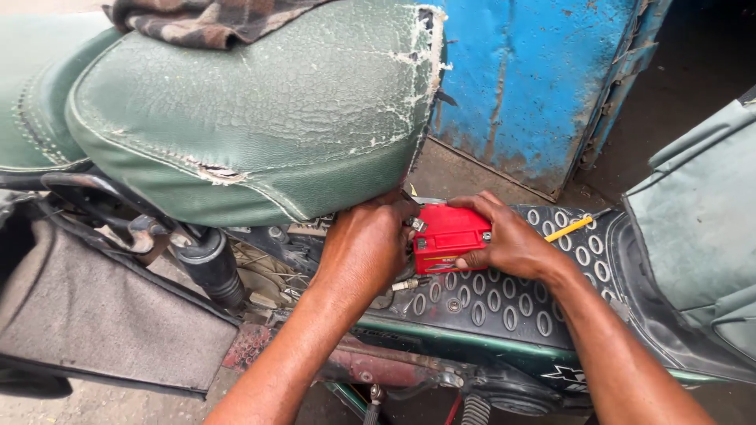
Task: Replacing a motorcycle battery by unpacking a new unit and installing it into the service bay.
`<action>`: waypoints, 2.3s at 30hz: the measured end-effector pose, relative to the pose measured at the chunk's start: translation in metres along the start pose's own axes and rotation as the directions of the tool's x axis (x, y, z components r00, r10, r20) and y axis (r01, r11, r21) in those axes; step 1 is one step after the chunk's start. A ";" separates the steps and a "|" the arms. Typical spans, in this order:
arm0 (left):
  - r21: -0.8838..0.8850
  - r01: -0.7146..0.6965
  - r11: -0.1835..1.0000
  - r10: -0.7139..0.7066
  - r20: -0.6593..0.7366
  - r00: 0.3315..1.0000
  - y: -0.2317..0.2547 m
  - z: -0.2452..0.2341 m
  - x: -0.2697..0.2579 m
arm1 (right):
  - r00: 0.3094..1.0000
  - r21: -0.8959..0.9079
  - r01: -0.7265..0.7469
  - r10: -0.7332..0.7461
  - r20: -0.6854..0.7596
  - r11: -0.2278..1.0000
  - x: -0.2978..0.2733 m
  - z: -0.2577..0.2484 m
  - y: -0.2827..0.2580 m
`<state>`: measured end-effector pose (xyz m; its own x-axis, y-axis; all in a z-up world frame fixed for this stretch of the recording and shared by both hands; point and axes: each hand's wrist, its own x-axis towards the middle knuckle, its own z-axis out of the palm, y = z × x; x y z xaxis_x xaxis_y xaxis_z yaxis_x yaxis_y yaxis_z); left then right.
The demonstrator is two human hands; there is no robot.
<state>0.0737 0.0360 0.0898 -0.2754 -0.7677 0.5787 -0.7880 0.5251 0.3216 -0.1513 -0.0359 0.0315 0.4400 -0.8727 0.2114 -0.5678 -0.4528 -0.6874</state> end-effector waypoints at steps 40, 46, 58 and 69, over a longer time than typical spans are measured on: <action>-0.791 0.015 0.611 -0.231 -0.160 0.960 0.084 0.089 -0.127 | 0.856 0.536 0.295 0.031 -0.516 0.791 -0.154 0.009 -0.070; -0.912 0.381 0.156 -0.455 0.276 0.847 0.062 0.105 -0.142 | 0.829 0.567 0.287 0.097 -0.551 0.772 -0.173 -0.008 -0.063; -0.871 -0.193 -0.451 -0.624 0.153 0.766 0.050 0.048 -0.123 | 0.654 0.768 0.217 0.494 -0.573 0.603 -0.190 0.060 -0.019; -0.853 -0.214 -0.476 -0.670 0.194 0.717 0.045 0.052 -0.125 | 0.740 0.870 0.311 0.478 -0.474 0.382 -0.192 0.087 -0.006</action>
<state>0.0436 0.1366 -0.0068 0.2236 -0.9732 0.0536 0.9038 0.2277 0.3623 -0.1714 0.1500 -0.0656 -0.2757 -0.9483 0.1572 0.5252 -0.2856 -0.8016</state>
